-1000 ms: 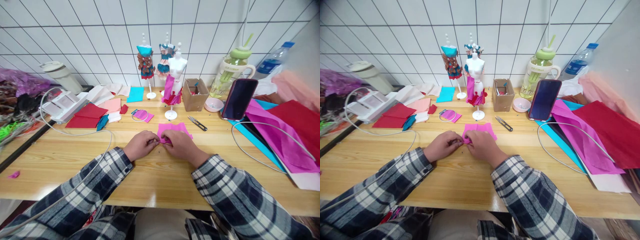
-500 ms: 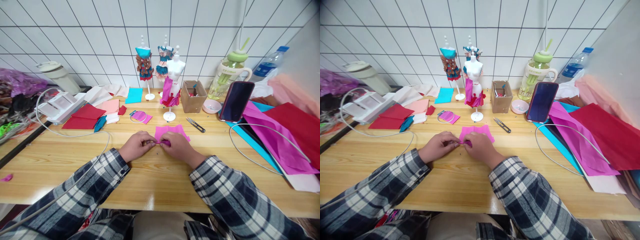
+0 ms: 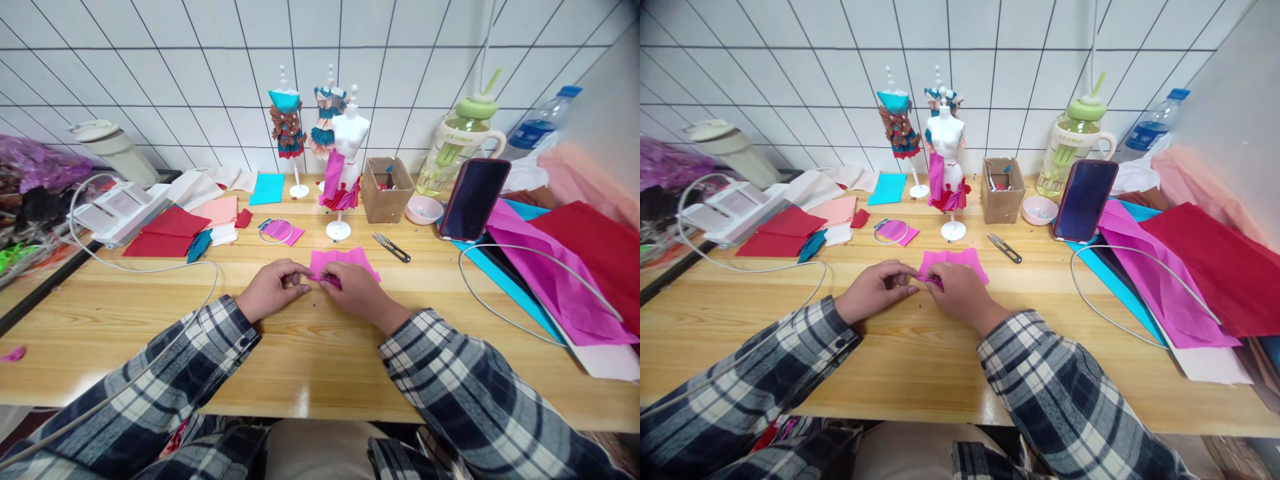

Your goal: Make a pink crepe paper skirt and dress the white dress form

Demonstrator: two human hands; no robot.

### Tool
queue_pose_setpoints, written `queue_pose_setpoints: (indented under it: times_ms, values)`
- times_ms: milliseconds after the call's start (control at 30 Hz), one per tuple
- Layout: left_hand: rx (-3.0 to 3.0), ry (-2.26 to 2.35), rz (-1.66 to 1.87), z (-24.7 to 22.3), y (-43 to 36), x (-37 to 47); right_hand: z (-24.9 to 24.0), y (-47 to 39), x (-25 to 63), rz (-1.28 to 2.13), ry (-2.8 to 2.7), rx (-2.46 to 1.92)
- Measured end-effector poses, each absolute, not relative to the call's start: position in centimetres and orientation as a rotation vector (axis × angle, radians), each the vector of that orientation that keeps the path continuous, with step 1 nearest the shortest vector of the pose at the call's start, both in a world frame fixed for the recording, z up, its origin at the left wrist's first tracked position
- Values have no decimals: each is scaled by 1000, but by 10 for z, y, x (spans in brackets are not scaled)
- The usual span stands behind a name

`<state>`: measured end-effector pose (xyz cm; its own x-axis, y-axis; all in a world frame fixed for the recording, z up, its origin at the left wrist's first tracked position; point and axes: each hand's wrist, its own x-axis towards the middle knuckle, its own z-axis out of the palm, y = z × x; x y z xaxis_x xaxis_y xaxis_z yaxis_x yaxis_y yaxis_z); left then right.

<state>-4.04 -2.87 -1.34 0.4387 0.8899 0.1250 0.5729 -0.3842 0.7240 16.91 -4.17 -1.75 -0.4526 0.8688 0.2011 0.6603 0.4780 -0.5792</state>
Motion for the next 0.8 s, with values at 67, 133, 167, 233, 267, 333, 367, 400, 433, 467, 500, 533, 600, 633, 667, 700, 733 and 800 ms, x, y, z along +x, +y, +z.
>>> queue_pose_setpoints:
  times_ms: [67, 133, 167, 233, 267, 333, 367, 400, 433, 467, 500, 533, 600, 633, 667, 700, 733, 800]
  values:
    - [2052, 1248, 677, -13, -30, -39, -17, -42, 169, 592, -2251, -1266]
    - [1995, 1268, 665, -12, -32, -38, -17, -42, 170, 592, -2250, -1272]
    - [1966, 1270, 660, -11, -33, -37, -17, -42, 170, 589, -2251, -1277]
    - [1913, 1263, 673, -10, -34, -37, -17, -41, 171, 579, -2257, -1290]
    - [1890, 1259, 693, -9, -33, -37, -17, -41, 172, 574, -2264, -1300]
    - [1884, 1262, 735, -8, -31, -40, -16, -41, 174, 561, -2287, -1318]
    - [1917, 1272, 739, -8, -30, -42, -16, -42, 175, 545, -2305, -1319]
    - [1980, 1284, 731, -8, -28, -43, -15, -42, 175, 521, -2325, -1312]
    - [2066, 1292, 706, -9, -26, -45, -14, -43, 176, 491, -2350, -1297]
    - [2159, 1292, 675, -9, -25, -46, -13, -44, 177, 456, -2378, -1277]
    - [2246, 1279, 641, -10, -23, -47, -11, -45, 178, 418, -2408, -1259]
    - [2315, 1258, 613, -12, -22, -48, -9, -47, 179, 382, -2438, -1245]
    - [2396, 1223, 575, -14, -21, -48, -6, -49, 180, 330, -2481, -1245]
    - [2422, 1222, 558, -15, -21, -48, -5, -50, 181, 320, -2492, -1255]
    - [2443, 1234, 548, -15, -21, -48, -4, -51, 182, 319, -2497, -1269]
    - [2459, 1256, 543, -15, -21, -48, -3, -51, 183, 328, -2495, -1284]
    - [2471, 1276, 546, -14, -22, -48, -3, -52, 183, 340, -2490, -1297]
    - [2484, 1290, 557, -13, -23, -47, -3, -52, 184, 356, -2484, -1312]
